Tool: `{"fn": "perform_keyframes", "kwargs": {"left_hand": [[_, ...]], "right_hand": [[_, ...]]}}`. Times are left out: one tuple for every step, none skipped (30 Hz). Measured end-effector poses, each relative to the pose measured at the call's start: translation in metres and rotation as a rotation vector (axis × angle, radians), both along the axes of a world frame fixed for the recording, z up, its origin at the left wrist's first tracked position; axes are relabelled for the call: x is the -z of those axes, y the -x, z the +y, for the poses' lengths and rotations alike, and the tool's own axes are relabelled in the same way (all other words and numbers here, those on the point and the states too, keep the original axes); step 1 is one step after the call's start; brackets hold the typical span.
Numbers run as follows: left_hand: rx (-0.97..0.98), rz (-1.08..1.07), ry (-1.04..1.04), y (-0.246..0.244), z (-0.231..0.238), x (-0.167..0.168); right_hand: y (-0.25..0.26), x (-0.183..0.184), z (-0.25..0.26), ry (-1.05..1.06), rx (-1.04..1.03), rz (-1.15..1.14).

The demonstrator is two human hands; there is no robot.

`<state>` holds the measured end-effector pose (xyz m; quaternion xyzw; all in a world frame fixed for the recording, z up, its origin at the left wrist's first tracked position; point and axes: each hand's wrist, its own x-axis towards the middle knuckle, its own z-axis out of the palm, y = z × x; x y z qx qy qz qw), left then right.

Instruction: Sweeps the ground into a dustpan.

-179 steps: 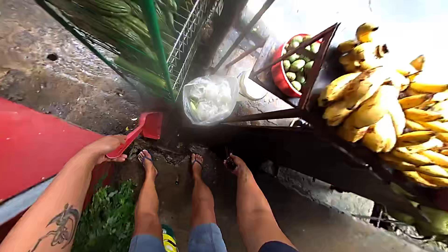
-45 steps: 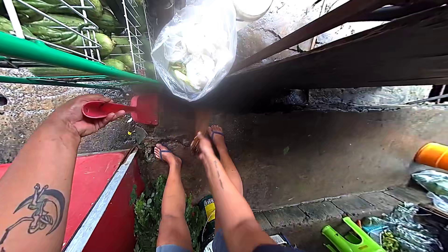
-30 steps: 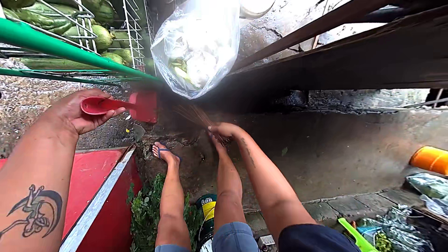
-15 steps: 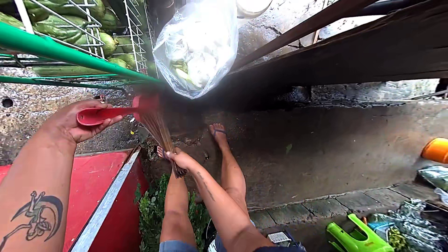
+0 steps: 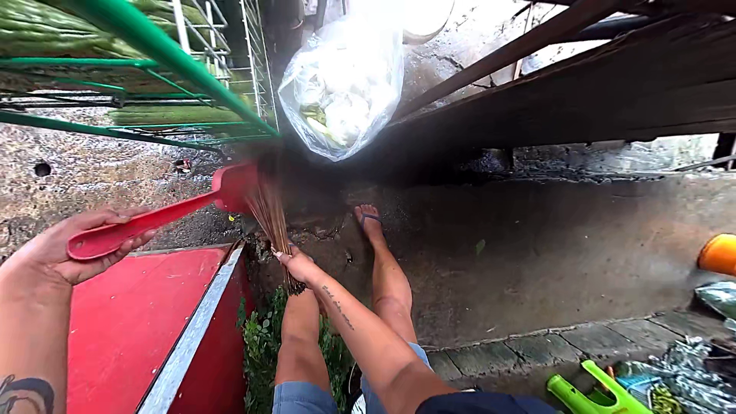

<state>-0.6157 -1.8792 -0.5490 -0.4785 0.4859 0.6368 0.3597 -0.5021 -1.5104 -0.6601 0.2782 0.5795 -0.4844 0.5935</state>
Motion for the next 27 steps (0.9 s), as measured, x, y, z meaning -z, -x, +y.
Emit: {"fn": "perform_keyframes", "kwargs": {"left_hand": [[-0.029,0.008,0.051,-0.006,-0.007,-0.013],[-0.061,0.015,0.111,-0.011,-0.014,-0.025],[-0.096,0.03,0.16,-0.019,-0.024,-0.032],[-0.149,0.06,0.185,-0.029,-0.039,-0.032],[-0.214,0.094,0.196,-0.041,-0.056,-0.03],[-0.273,0.13,0.212,-0.051,-0.07,-0.029],[-0.319,0.17,0.229,-0.06,-0.08,-0.029],[-0.362,0.209,0.236,-0.07,-0.094,-0.026],[-0.387,0.222,0.278,-0.077,-0.104,-0.023],[-0.44,0.229,0.329,-0.083,-0.112,-0.018],[-0.5,0.231,0.386,-0.087,-0.118,-0.015],[-0.566,0.246,0.429,-0.091,-0.12,-0.015],[-0.623,0.256,0.466,-0.092,-0.117,-0.019],[-0.679,0.289,0.474,-0.097,-0.119,-0.02],[-0.715,0.326,0.472,-0.104,-0.122,-0.02],[-0.766,0.365,0.462,-0.111,-0.125,-0.017],[-0.799,0.382,0.463,-0.117,-0.128,-0.01],[-0.81,0.397,0.498,-0.124,-0.13,-0.003],[-0.83,0.412,0.513,-0.13,-0.133,0.003],[-0.819,0.422,0.525,-0.137,-0.138,0.008],[-0.785,0.443,0.538,-0.148,-0.15,0.018],[-0.718,0.459,0.57,-0.16,-0.165,0.03],[-0.681,0.464,0.586,-0.17,-0.177,0.041],[-0.684,0.461,0.572,-0.179,-0.188,0.051],[-0.729,0.458,0.537,-0.189,-0.202,0.063],[-0.78,0.454,0.485,-0.202,-0.22,0.077],[-0.823,0.447,0.407,-0.214,-0.239,0.091]], "right_hand": [[-0.002,0.007,0.001,-0.032,-0.055,0.021],[-0.004,0.014,0.0,-0.063,-0.112,0.038],[-0.003,0.019,-0.005,-0.079,-0.178,0.049],[-0.002,0.022,-0.013,-0.08,-0.267,0.055],[-0.002,0.024,-0.025,-0.068,-0.391,0.063],[0.0,0.025,-0.039,-0.046,-0.527,0.073],[0.003,0.028,-0.055,-0.025,-0.671,0.084],[0.004,0.034,-0.073,0.002,-0.809,0.092],[0.004,0.045,-0.09,0.02,-0.929,0.103],[0.006,0.056,-0.103,0.022,-1.02,0.112],[0.012,0.066,-0.111,0.002,-1.082,0.112],[0.02,0.074,-0.113,-0.035,-1.102,0.1],[0.029,0.08,-0.11,-0.083,-1.086,0.086],[0.035,0.086,-0.103,-0.116,-1.057,0.069],[0.037,0.09,-0.095,-0.133,-1.023,0.057],[0.039,0.091,-0.089,-0.145,-0.983,0.057],[0.037,0.088,-0.084,-0.155,-0.943,0.07],[0.032,0.081,-0.082,-0.157,-0.91,0.085],[0.028,0.072,-0.084,-0.158,-0.893,0.104],[0.022,0.063,-0.09,-0.148,-0.882,0.121],[0.018,0.059,-0.099,-0.125,-0.892,0.138],[0.014,0.06,-0.11,-0.097,-0.93,0.152],[0.013,0.063,-0.123,-0.074,-0.988,0.158],[0.015,0.072,-0.135,-0.06,-1.039,0.142],[0.018,0.084,-0.141,-0.067,-1.064,0.12],[0.023,0.097,-0.141,-0.099,-1.062,0.098],[0.028,0.107,-0.132,-0.148,-1.022,0.076]]}}
